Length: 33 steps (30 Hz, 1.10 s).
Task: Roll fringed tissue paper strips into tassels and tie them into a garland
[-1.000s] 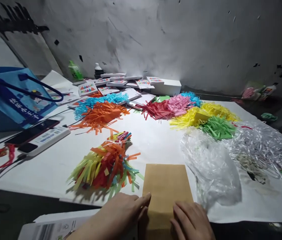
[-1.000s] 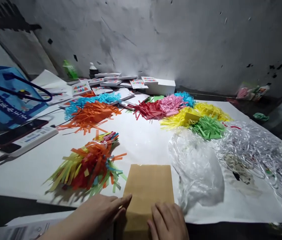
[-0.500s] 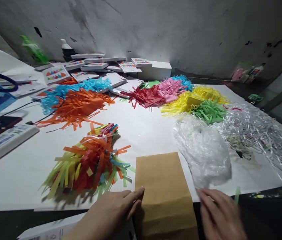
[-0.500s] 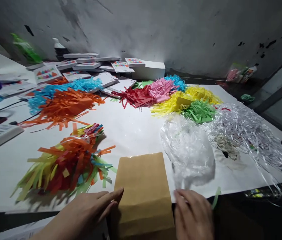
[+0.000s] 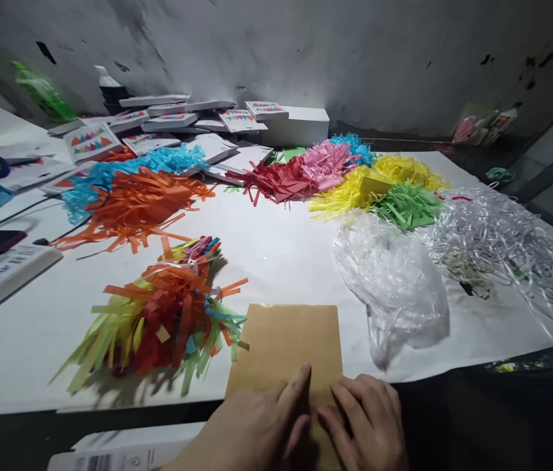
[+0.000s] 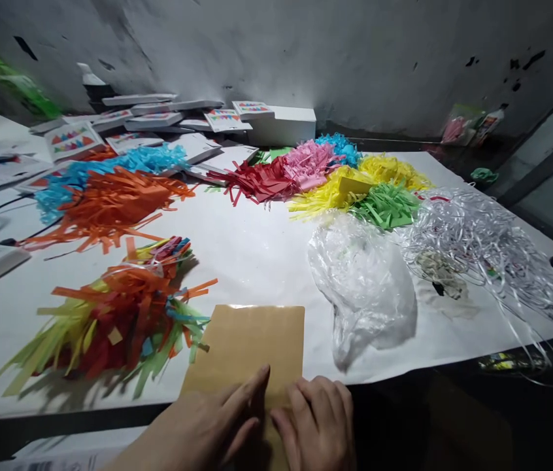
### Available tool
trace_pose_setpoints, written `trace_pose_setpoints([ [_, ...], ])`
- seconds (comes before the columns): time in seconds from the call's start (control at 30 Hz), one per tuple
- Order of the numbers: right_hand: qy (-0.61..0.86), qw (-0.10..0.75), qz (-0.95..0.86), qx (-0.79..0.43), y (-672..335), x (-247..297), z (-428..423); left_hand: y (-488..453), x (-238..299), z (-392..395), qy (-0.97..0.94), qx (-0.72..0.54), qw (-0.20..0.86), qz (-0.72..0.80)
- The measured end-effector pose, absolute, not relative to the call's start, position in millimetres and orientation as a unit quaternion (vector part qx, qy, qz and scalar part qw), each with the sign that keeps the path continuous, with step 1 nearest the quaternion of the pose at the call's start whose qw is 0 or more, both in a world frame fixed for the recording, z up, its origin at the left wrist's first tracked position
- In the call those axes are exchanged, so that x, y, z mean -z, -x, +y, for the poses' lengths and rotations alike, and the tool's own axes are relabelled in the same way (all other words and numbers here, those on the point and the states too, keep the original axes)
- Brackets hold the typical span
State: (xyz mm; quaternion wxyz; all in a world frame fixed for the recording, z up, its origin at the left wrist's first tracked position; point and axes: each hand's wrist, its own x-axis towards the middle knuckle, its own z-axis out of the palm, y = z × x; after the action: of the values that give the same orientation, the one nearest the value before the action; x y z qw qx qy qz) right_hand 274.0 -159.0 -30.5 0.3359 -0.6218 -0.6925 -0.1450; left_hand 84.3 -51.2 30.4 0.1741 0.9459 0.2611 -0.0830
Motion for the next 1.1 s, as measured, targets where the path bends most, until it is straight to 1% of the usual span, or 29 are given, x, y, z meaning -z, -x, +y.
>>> trace_pose_setpoints([
  [0.1, 0.643, 0.336, -0.677, 0.121, -281, 28, -157, -95, -29, -53, -0.938, 0.123, 0.175, 0.271],
  [0.3, 0.621, 0.388, -0.677, 0.072, -289, 19, -151, -93, -34, -51, -0.934, 0.125, 0.202, 0.267],
  [0.47, 0.637, 0.422, -0.644, 0.035, -285, 15, -148, -94, -35, -50, -0.935, 0.119, 0.219, 0.253],
  [0.73, 0.603, 0.416, -0.68, 0.016, -286, 10, -146, -90, -28, -50, -0.939, 0.08, 0.222, 0.248],
  [0.9, 0.598, 0.386, -0.702, 0.026, -288, 8, -143, -92, -33, -50, -0.936, 0.121, 0.223, 0.243],
  [1.1, 0.563, 0.416, -0.713, 0.042, -290, 16, -145, -91, -30, -50, -0.932, 0.146, 0.222, 0.246],
])
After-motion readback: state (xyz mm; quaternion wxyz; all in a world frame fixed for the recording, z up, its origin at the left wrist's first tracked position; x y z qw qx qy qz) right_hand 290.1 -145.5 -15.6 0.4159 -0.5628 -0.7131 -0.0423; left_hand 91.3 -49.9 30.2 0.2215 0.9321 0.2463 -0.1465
